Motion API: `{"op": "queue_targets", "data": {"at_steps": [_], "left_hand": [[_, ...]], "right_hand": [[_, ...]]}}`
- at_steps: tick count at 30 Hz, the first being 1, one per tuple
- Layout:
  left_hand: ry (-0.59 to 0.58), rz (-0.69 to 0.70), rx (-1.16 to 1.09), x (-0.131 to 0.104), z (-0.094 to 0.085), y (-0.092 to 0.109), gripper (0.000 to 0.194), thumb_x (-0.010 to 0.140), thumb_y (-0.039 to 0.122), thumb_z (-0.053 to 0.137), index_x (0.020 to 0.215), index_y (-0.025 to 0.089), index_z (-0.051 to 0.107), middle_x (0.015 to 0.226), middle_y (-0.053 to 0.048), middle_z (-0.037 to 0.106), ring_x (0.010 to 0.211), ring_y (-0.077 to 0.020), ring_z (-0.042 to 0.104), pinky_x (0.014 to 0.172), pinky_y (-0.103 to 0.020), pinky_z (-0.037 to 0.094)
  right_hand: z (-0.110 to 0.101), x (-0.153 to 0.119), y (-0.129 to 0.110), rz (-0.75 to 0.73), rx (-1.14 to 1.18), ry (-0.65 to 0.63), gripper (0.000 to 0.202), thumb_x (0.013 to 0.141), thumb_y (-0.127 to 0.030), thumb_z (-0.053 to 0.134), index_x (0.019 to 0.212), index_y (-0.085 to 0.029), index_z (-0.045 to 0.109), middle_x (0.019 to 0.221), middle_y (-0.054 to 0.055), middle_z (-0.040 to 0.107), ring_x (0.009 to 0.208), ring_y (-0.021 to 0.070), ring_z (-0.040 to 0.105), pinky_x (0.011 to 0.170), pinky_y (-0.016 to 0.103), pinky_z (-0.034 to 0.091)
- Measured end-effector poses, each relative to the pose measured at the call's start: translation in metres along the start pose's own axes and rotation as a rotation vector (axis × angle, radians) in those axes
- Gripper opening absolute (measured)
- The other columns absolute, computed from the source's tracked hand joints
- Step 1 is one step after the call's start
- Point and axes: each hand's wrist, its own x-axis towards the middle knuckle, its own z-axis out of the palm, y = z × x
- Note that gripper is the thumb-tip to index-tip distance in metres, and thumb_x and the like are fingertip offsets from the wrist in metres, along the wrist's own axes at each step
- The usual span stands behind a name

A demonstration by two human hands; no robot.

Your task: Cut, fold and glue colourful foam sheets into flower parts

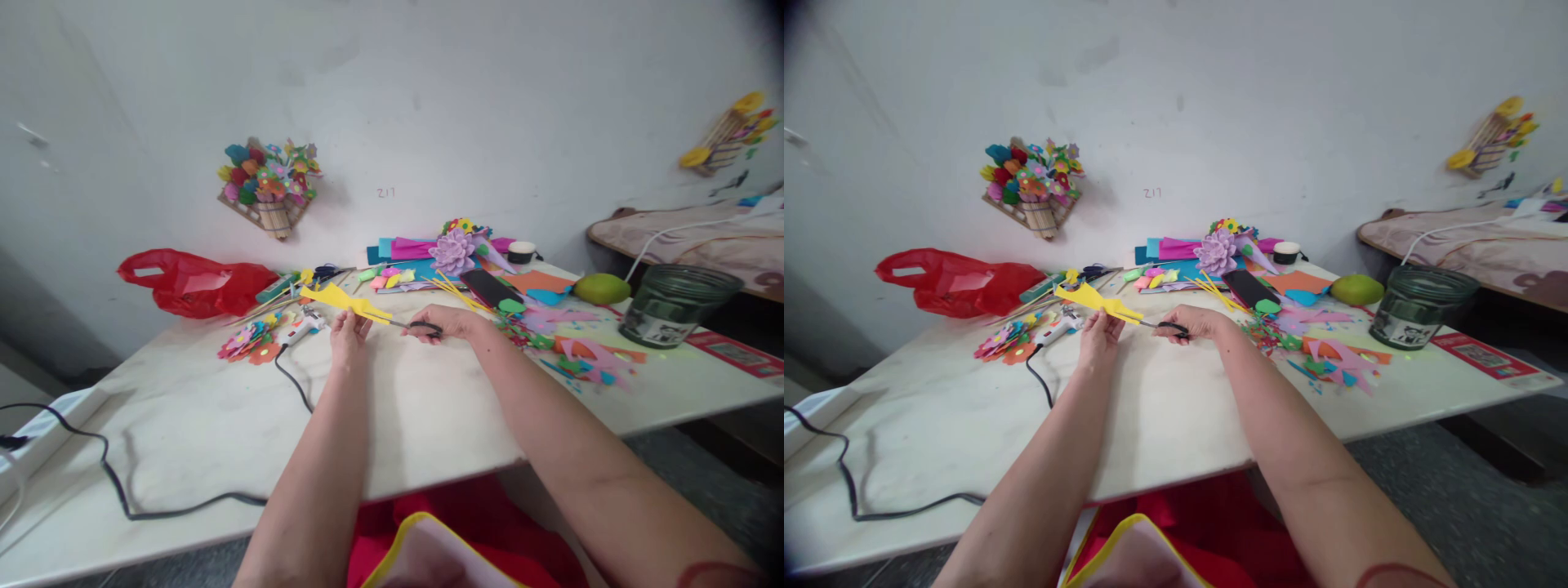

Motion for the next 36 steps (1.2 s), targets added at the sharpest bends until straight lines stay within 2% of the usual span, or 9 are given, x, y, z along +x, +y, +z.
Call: {"op": "queue_targets", "data": {"at_steps": [18, 27, 36], "left_hand": [[0.014, -0.033, 0.021, 0.0003, 0.0002, 0.0002, 0.007, 0.073, 0.016, 0.058, 0.069, 0.016, 0.053, 0.068, -0.001, 0.065, 0.062, -0.012, 0.063, 0.063, -0.027, 0.051], [-0.021, -0.058, 0.054, -0.0016, 0.0019, 0.0003, 0.008, 0.072, 0.019, 0.061, 0.072, 0.016, 0.053, 0.067, -0.001, 0.065, 0.062, -0.0108, 0.063, 0.064, -0.024, 0.051], [-0.012, -0.062, 0.051, -0.002, 0.0023, 0.0002, 0.01, 0.072, 0.019, 0.062, 0.07, 0.016, 0.052, 0.067, -0.001, 0.064, 0.06, -0.0118, 0.063, 0.066, -0.027, 0.05]], "right_hand": [[-0.0025, -0.0004, 0.0028, 0.052, 0.049, -0.014, 0.029, 0.067, -0.031, 0.059, 0.085, -0.009, 0.06, 0.045, -0.005, 0.05, 0.035, 0.004, 0.037, 0.036, 0.019, 0.027], [-0.0012, -0.0014, 0.0022, 0.032, -0.024, 0.009, 0.035, 0.068, -0.036, 0.059, 0.09, -0.009, 0.06, 0.046, -0.005, 0.05, 0.035, 0.0036, 0.038, 0.034, 0.018, 0.022], [0.0005, -0.001, 0.0008, 0.014, -0.061, 0.018, 0.032, 0.068, -0.039, 0.06, 0.079, -0.01, 0.06, 0.045, -0.004, 0.049, 0.035, 0.0037, 0.037, 0.036, 0.019, 0.023]]}}
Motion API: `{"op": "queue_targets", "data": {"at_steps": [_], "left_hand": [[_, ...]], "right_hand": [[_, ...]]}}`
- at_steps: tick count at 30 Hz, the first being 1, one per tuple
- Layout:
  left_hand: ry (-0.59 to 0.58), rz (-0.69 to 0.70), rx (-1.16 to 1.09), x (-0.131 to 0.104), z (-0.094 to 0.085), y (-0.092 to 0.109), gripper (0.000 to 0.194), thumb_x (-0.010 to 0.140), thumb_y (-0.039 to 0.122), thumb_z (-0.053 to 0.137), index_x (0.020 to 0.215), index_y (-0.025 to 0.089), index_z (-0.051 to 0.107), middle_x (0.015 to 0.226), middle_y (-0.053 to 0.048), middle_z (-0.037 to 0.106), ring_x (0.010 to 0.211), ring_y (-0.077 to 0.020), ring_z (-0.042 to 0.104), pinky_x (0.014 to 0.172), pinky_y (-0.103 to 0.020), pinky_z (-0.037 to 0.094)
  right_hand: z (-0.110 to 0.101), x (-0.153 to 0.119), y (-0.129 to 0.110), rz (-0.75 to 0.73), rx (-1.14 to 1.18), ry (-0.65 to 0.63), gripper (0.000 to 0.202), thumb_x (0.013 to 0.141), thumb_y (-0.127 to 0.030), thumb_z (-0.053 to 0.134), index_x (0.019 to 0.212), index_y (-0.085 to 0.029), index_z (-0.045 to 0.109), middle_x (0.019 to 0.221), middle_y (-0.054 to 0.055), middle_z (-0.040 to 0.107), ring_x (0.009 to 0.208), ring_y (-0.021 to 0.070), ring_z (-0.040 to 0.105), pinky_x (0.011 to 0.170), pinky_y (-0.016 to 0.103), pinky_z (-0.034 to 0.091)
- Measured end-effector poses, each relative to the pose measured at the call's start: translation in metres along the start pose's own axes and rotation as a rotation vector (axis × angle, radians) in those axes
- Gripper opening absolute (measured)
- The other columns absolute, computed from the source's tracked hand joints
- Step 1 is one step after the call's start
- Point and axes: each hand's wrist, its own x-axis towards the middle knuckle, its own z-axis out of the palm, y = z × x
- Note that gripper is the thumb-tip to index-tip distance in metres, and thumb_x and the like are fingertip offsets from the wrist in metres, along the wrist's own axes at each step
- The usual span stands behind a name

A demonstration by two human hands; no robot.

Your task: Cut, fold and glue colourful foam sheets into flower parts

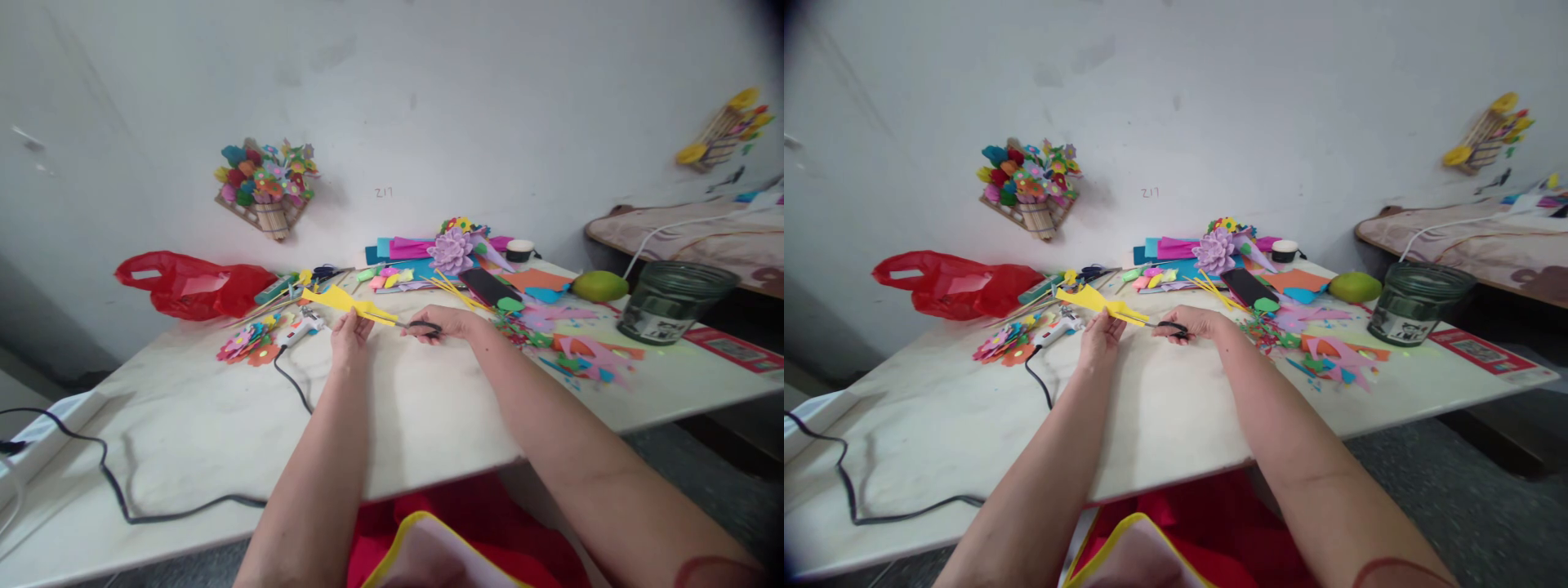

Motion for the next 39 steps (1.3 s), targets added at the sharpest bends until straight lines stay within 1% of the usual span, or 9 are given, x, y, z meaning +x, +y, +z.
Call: {"op": "queue_targets", "data": {"at_steps": [5, 13, 21, 25, 31, 35, 39], "left_hand": [[-0.004, -0.004, -0.005, 0.0003, -0.0005, 0.0003, 0.011, 0.071, 0.02, 0.063, 0.072, 0.016, 0.053, 0.067, -0.001, 0.065, 0.062, -0.0113, 0.063, 0.066, -0.026, 0.05], [-0.009, -0.009, -0.017, 0.0014, -0.0009, 0.0002, 0.005, 0.074, 0.018, 0.059, 0.074, 0.015, 0.055, 0.068, -0.001, 0.065, 0.061, -0.0107, 0.063, 0.065, -0.025, 0.05], [0.006, -0.011, -0.008, 0.0009, 0.0004, 0.0004, 0.006, 0.073, 0.019, 0.06, 0.073, 0.015, 0.055, 0.066, -0.001, 0.064, 0.06, -0.0111, 0.063, 0.065, -0.025, 0.05], [0.024, -0.006, -0.013, 0.001, -0.0002, 0.0003, 0.007, 0.073, 0.019, 0.06, 0.074, 0.015, 0.055, 0.066, -0.001, 0.064, 0.058, -0.011, 0.062, 0.066, -0.026, 0.05], [-0.007, -0.016, -0.005, 0.0017, -0.0007, -0.001, 0.009, 0.072, 0.019, 0.061, 0.071, 0.014, 0.054, 0.067, -0.002, 0.064, 0.062, -0.0123, 0.063, 0.066, -0.026, 0.05], [-0.011, -0.02, -0.009, 0.0006, 0.0003, -0.0019, 0.01, 0.07, 0.019, 0.063, 0.07, 0.014, 0.054, 0.068, -0.003, 0.065, 0.063, -0.0124, 0.063, 0.065, -0.025, 0.05], [-0.035, -0.01, -0.006, -0.0004, 0.0005, -0.0027, 0.011, 0.069, 0.019, 0.064, 0.07, 0.014, 0.055, 0.07, -0.004, 0.066, 0.065, -0.0126, 0.064, 0.068, -0.026, 0.05]], "right_hand": [[-0.0005, 0.0013, 0.0014, -0.006, 0.024, -0.001, 0.029, 0.067, -0.036, 0.058, 0.08, -0.01, 0.061, 0.045, -0.005, 0.048, 0.034, 0.0034, 0.036, 0.036, 0.019, 0.022], [-0.0005, 0.0009, 0.0018, -0.033, 0.063, 0.007, 0.028, 0.065, -0.032, 0.058, 0.082, -0.01, 0.061, 0.045, -0.007, 0.046, 0.037, 0.0036, 0.036, 0.037, 0.019, 0.025], [-0.0021, 0.0007, 0.0019, -0.002, 0.111, 0.001, 0.028, 0.066, -0.031, 0.059, 0.084, -0.009, 0.061, 0.044, -0.007, 0.046, 0.035, 0.0041, 0.035, 0.035, 0.019, 0.027], [-0.0019, -0.0025, 0.0002, 0.026, 0.11, -0.004, 0.027, 0.067, -0.03, 0.059, 0.085, -0.01, 0.06, 0.046, -0.006, 0.049, 0.035, 0.0032, 0.035, 0.035, 0.018, 0.027], [-0.0027, -0.0005, 0.0034, 0.027, 0.097, -0.032, 0.027, 0.067, -0.035, 0.059, 0.078, -0.01, 0.058, 0.045, -0.005, 0.049, 0.033, 0.003, 0.036, 0.033, 0.018, 0.026], [-0.0027, 0.0012, 0.0044, 0.018, 0.068, -0.019, 0.029, 0.069, -0.036, 0.057, 0.08, -0.01, 0.058, 0.045, -0.005, 0.049, 0.033, 0.0036, 0.037, 0.032, 0.018, 0.026], [-0.0015, 0.001, 0.0025, 0.005, 0.061, -0.002, 0.029, 0.069, -0.036, 0.057, 0.081, -0.009, 0.059, 0.046, -0.004, 0.05, 0.034, 0.0042, 0.039, 0.033, 0.018, 0.027]]}}
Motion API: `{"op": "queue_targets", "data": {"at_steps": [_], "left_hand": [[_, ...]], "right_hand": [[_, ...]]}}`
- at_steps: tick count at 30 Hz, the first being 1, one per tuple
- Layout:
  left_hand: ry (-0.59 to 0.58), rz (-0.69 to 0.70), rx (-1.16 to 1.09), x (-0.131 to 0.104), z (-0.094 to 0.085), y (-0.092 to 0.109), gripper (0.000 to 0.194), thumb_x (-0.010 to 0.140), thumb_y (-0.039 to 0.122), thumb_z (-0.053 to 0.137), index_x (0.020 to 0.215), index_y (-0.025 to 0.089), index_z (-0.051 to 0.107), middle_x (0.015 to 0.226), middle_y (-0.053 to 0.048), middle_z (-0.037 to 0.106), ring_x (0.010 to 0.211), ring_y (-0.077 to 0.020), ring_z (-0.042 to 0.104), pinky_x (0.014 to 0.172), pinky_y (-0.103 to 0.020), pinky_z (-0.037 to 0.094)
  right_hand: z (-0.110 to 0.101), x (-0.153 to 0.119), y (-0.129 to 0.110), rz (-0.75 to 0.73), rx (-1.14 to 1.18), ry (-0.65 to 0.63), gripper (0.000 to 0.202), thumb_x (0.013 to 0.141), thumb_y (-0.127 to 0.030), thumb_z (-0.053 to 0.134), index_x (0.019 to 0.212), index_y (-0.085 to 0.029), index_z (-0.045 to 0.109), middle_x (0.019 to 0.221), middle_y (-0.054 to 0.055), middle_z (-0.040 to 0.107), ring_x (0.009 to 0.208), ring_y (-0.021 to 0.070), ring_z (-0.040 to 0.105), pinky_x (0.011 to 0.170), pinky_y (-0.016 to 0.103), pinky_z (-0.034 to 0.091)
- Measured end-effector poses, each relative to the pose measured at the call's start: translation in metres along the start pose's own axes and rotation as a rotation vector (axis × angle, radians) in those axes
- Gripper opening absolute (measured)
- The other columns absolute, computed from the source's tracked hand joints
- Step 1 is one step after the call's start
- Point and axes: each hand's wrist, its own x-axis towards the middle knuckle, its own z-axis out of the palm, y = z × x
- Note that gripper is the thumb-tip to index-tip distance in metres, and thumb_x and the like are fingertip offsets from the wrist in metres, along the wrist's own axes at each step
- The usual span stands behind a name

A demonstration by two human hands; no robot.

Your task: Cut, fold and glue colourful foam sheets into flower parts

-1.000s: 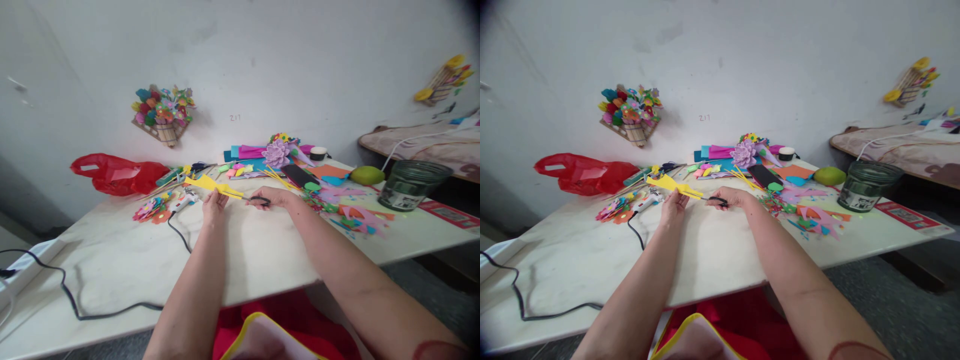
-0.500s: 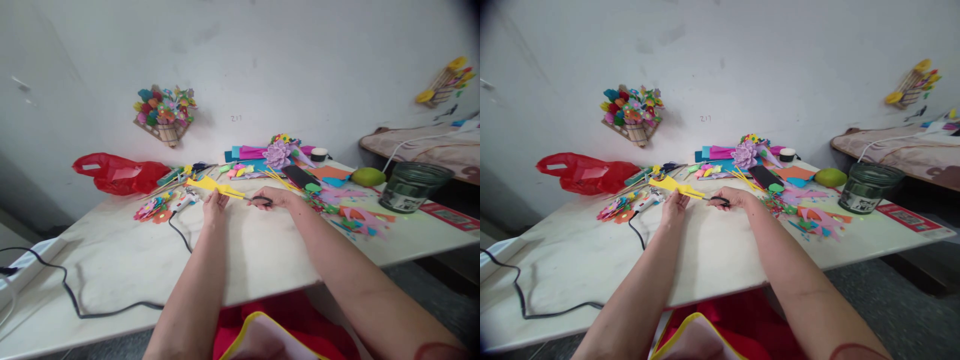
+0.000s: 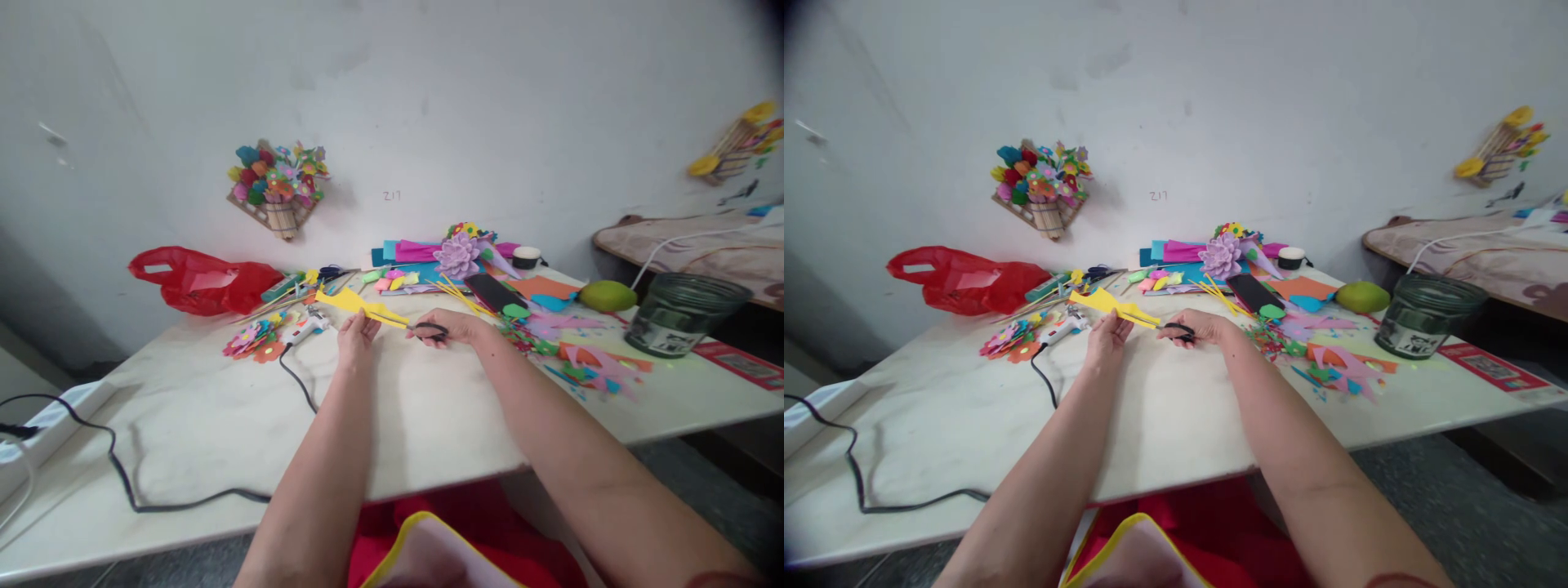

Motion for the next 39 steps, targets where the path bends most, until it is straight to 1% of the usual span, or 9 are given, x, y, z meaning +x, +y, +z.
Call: {"op": "queue_targets", "data": {"at_steps": [6, 13, 20, 23, 27, 32, 39], "left_hand": [[0.006, 0.002, -0.002, 0.0, 0.0002, -0.0005, 0.012, 0.069, 0.019, 0.064, 0.071, 0.014, 0.054, 0.072, -0.004, 0.066, 0.066, -0.0125, 0.064, 0.071, -0.027, 0.05], [0.003, -0.001, -0.018, -0.0008, 0.0013, 0.0017, 0.007, 0.071, 0.016, 0.062, 0.071, 0.013, 0.056, 0.072, -0.004, 0.066, 0.068, -0.0132, 0.064, 0.069, -0.027, 0.05], [0.014, -0.004, -0.003, 0.0001, 0.0006, 0.001, 0.012, 0.068, 0.02, 0.065, 0.073, 0.014, 0.056, 0.073, -0.004, 0.066, 0.066, -0.0131, 0.064, 0.071, -0.028, 0.049], [0.017, -0.003, -0.002, 0.0012, -0.0001, 0.0011, 0.012, 0.069, 0.021, 0.065, 0.073, 0.014, 0.056, 0.07, -0.003, 0.065, 0.063, -0.0122, 0.063, 0.069, -0.027, 0.05], [0.054, -0.001, -0.008, 0.0031, -0.0014, 0.0022, 0.01, 0.071, 0.02, 0.063, 0.072, 0.015, 0.055, 0.065, -0.001, 0.063, 0.057, -0.0108, 0.062, 0.066, -0.026, 0.051], [0.045, -0.001, -0.014, 0.0042, -0.003, 0.0021, 0.01, 0.07, 0.02, 0.063, 0.073, 0.015, 0.055, 0.066, -0.001, 0.064, 0.062, -0.0111, 0.063, 0.066, -0.025, 0.052], [0.024, 0.003, -0.01, 0.0005, 0.0009, 0.0023, 0.012, 0.069, 0.019, 0.064, 0.069, 0.014, 0.053, 0.065, -0.001, 0.064, 0.059, -0.011, 0.063, 0.066, -0.025, 0.052]], "right_hand": [[0.002, -0.0005, -0.0022, -0.017, 0.0, 0.012, 0.031, 0.069, -0.037, 0.058, 0.083, -0.009, 0.06, 0.045, -0.005, 0.048, 0.035, 0.0043, 0.037, 0.033, 0.018, 0.026], [0.004, -0.0034, -0.0051, -0.023, -0.007, 0.032, 0.028, 0.068, -0.035, 0.059, 0.081, -0.01, 0.06, 0.045, -0.006, 0.045, 0.035, 0.0033, 0.035, 0.033, 0.018, 0.024], [0.0027, -0.0028, -0.0054, -0.011, 0.02, 0.022, 0.027, 0.068, -0.034, 0.06, 0.078, -0.009, 0.059, 0.043, -0.007, 0.044, 0.034, 0.0034, 0.033, 0.033, 0.018, 0.025], [0.0013, -0.0028, -0.0048, -0.023, 0.039, 0.017, 0.025, 0.068, -0.033, 0.06, 0.077, -0.009, 0.059, 0.042, -0.007, 0.043, 0.034, 0.0035, 0.034, 0.034, 0.018, 0.026], [-0.0002, -0.0044, -0.0044, -0.01, 0.061, 0.005, 0.024, 0.068, -0.03, 0.06, 0.077, -0.009, 0.06, 0.042, -0.007, 0.044, 0.033, 0.0029, 0.033, 0.033, 0.018, 0.026], [-0.0009, -0.0053, -0.003, 0.025, 0.089, -0.02, 0.026, 0.067, -0.03, 0.061, 0.081, -0.008, 0.061, 0.043, -0.006, 0.047, 0.032, 0.0025, 0.034, 0.032, 0.016, 0.026], [-0.0014, -0.0022, -0.0001, 0.0, 0.086, -0.017, 0.027, 0.068, -0.03, 0.06, 0.082, -0.007, 0.062, 0.042, -0.006, 0.048, 0.031, 0.0027, 0.035, 0.031, 0.016, 0.026]]}}
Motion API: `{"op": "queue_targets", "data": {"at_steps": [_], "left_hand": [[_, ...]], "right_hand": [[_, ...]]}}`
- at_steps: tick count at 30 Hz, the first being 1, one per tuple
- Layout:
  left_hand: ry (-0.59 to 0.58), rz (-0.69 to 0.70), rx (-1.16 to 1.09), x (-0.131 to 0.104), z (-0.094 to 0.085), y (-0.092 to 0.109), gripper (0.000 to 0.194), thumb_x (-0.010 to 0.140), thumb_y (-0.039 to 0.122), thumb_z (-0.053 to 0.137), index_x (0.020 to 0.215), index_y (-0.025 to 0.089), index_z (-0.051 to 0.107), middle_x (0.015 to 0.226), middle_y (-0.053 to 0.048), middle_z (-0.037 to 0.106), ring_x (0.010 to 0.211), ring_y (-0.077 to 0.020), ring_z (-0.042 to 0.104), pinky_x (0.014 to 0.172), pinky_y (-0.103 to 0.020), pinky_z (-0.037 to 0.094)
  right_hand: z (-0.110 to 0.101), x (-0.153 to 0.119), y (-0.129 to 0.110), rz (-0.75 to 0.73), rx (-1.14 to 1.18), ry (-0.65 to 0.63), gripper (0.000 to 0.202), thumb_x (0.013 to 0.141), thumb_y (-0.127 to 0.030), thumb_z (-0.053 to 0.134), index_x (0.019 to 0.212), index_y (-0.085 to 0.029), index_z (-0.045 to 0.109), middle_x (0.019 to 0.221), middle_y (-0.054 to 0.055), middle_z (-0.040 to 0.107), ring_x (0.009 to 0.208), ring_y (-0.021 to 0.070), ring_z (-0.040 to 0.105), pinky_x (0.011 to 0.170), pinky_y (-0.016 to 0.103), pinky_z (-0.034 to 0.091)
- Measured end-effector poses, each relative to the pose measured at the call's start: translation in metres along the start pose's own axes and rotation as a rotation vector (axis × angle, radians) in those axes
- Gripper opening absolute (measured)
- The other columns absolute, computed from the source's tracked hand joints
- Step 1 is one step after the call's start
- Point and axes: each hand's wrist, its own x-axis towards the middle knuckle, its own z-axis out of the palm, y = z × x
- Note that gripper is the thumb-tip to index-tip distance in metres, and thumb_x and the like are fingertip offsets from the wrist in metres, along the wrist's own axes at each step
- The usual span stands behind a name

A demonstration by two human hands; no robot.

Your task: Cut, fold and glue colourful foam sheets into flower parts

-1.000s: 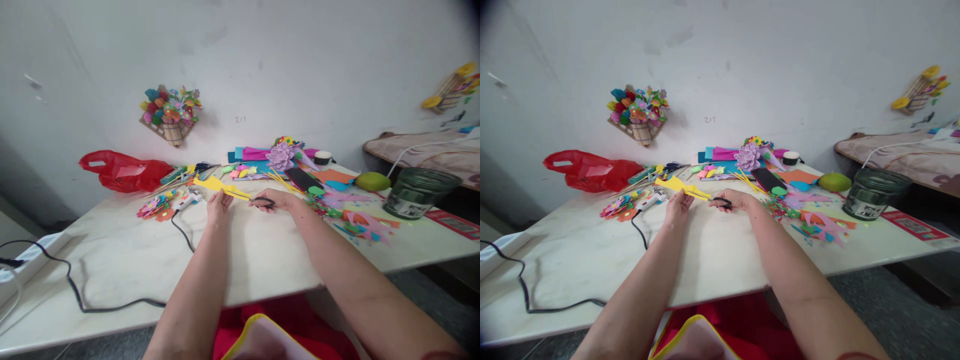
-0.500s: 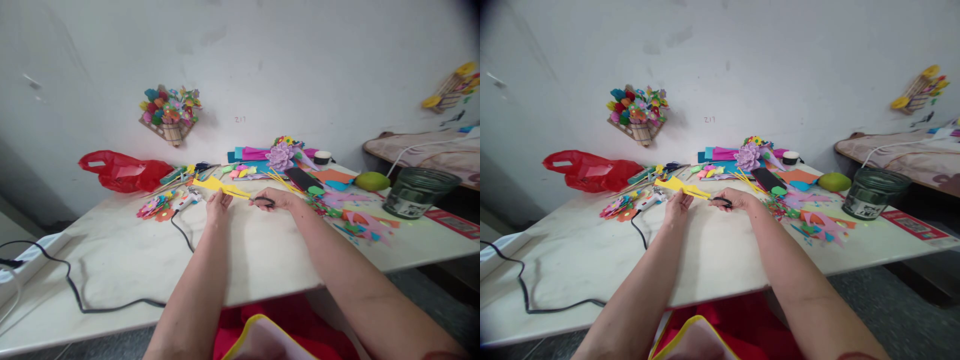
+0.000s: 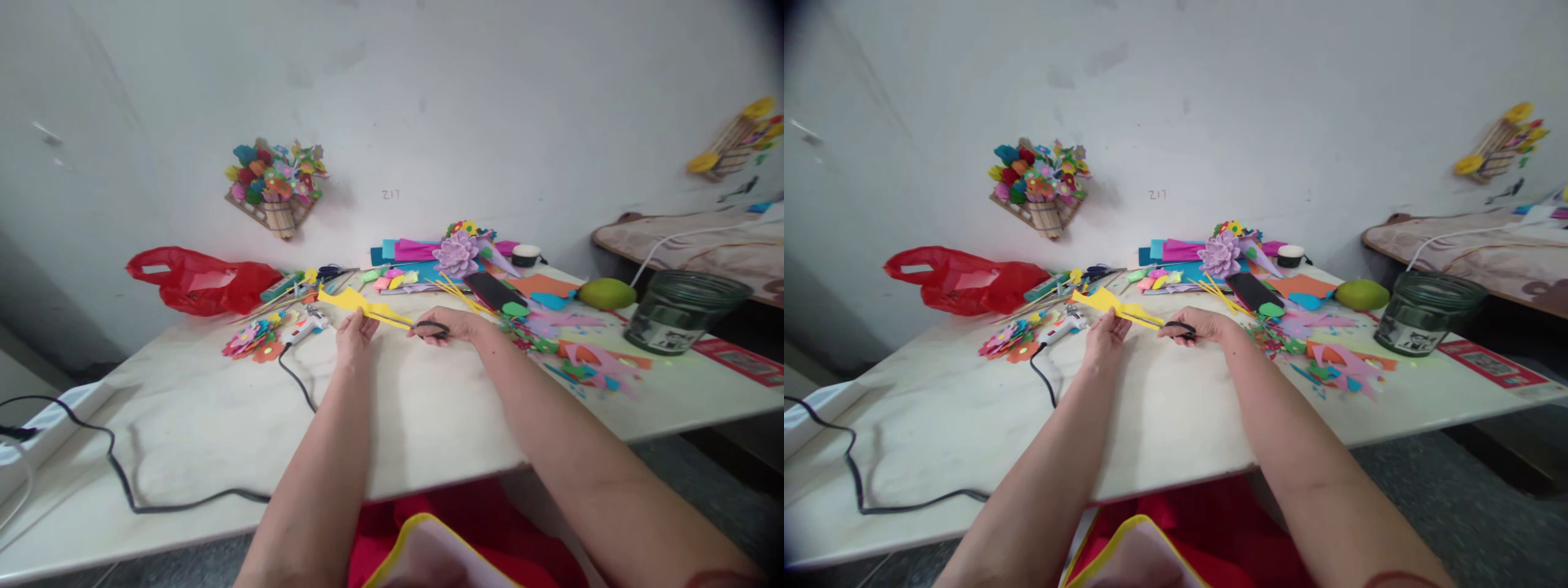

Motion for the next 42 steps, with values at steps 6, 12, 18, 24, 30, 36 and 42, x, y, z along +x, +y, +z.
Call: {"op": "queue_targets", "data": {"at_steps": [6, 12, 18, 24, 30, 36, 42], "left_hand": [[-0.003, -0.013, 0.003, -0.0016, 0.0016, -0.0002, 0.01, 0.069, 0.017, 0.063, 0.067, 0.014, 0.053, 0.064, -0.002, 0.065, 0.059, -0.0119, 0.063, 0.064, -0.026, 0.051], [0.009, -0.011, 0.007, -0.0014, 0.0009, -0.001, 0.01, 0.069, 0.017, 0.063, 0.065, 0.014, 0.053, 0.063, -0.001, 0.064, 0.059, -0.0121, 0.063, 0.067, -0.028, 0.051], [0.002, -0.013, 0.014, -0.0011, 0.0004, -0.0002, 0.011, 0.069, 0.018, 0.063, 0.066, 0.015, 0.054, 0.063, -0.001, 0.064, 0.058, -0.0108, 0.062, 0.066, -0.026, 0.05], [0.005, -0.019, 0.012, -0.0017, 0.0017, 0.0008, 0.009, 0.07, 0.017, 0.062, 0.067, 0.014, 0.054, 0.064, -0.001, 0.064, 0.059, -0.011, 0.062, 0.066, -0.026, 0.05], [0.005, -0.006, 0.024, -0.0004, -0.0002, 0.0001, 0.01, 0.07, 0.02, 0.063, 0.069, 0.014, 0.054, 0.065, -0.001, 0.063, 0.059, -0.0105, 0.062, 0.067, -0.027, 0.051], [0.034, 0.001, 0.025, 0.0016, -0.0026, 0.0008, 0.01, 0.07, 0.02, 0.063, 0.072, 0.014, 0.054, 0.063, 0.0, 0.062, 0.057, -0.0096, 0.062, 0.066, -0.026, 0.052], [0.034, -0.003, 0.031, -0.0002, -0.0009, 0.0012, 0.009, 0.07, 0.018, 0.063, 0.069, 0.014, 0.054, 0.064, -0.001, 0.062, 0.057, -0.0108, 0.062, 0.067, -0.027, 0.051]], "right_hand": [[0.0023, -0.0002, -0.0016, -0.005, -0.005, 0.022, 0.024, 0.068, -0.029, 0.06, 0.079, -0.008, 0.062, 0.044, -0.005, 0.049, 0.033, 0.0035, 0.038, 0.031, 0.016, 0.029], [0.0042, -0.0007, -0.0028, -0.025, -0.022, 0.025, 0.025, 0.069, -0.029, 0.059, 0.082, -0.007, 0.062, 0.043, -0.006, 0.047, 0.032, 0.003, 0.036, 0.03, 0.016, 0.026], [0.0041, -0.0001, -0.0029, -0.021, -0.023, 0.03, 0.026, 0.069, -0.03, 0.059, 0.082, -0.008, 0.062, 0.042, -0.007, 0.046, 0.032, 0.0027, 0.035, 0.031, 0.016, 0.026], [0.0016, 0.0028, -0.0001, -0.019, -0.004, 0.031, 0.025, 0.068, -0.028, 0.06, 0.081, -0.008, 0.062, 0.042, -0.006, 0.047, 0.032, 0.003, 0.035, 0.031, 0.017, 0.026], [0.0006, -0.0005, -0.0012, -0.033, -0.042, 0.034, 0.026, 0.068, -0.029, 0.06, 0.083, -0.008, 0.062, 0.043, -0.006, 0.048, 0.032, 0.0027, 0.034, 0.032, 0.016, 0.025], [-0.0003, -0.003, -0.0022, -0.012, -0.039, 0.033, 0.024, 0.069, -0.027, 0.059, 0.084, -0.009, 0.062, 0.044, -0.006, 0.049, 0.033, 0.0026, 0.035, 0.032, 0.016, 0.026], [-0.0013, -0.0018, -0.0013, 0.0, 0.008, 0.013, 0.023, 0.068, -0.027, 0.059, 0.081, -0.008, 0.062, 0.042, -0.005, 0.047, 0.034, 0.0032, 0.036, 0.032, 0.016, 0.026]]}}
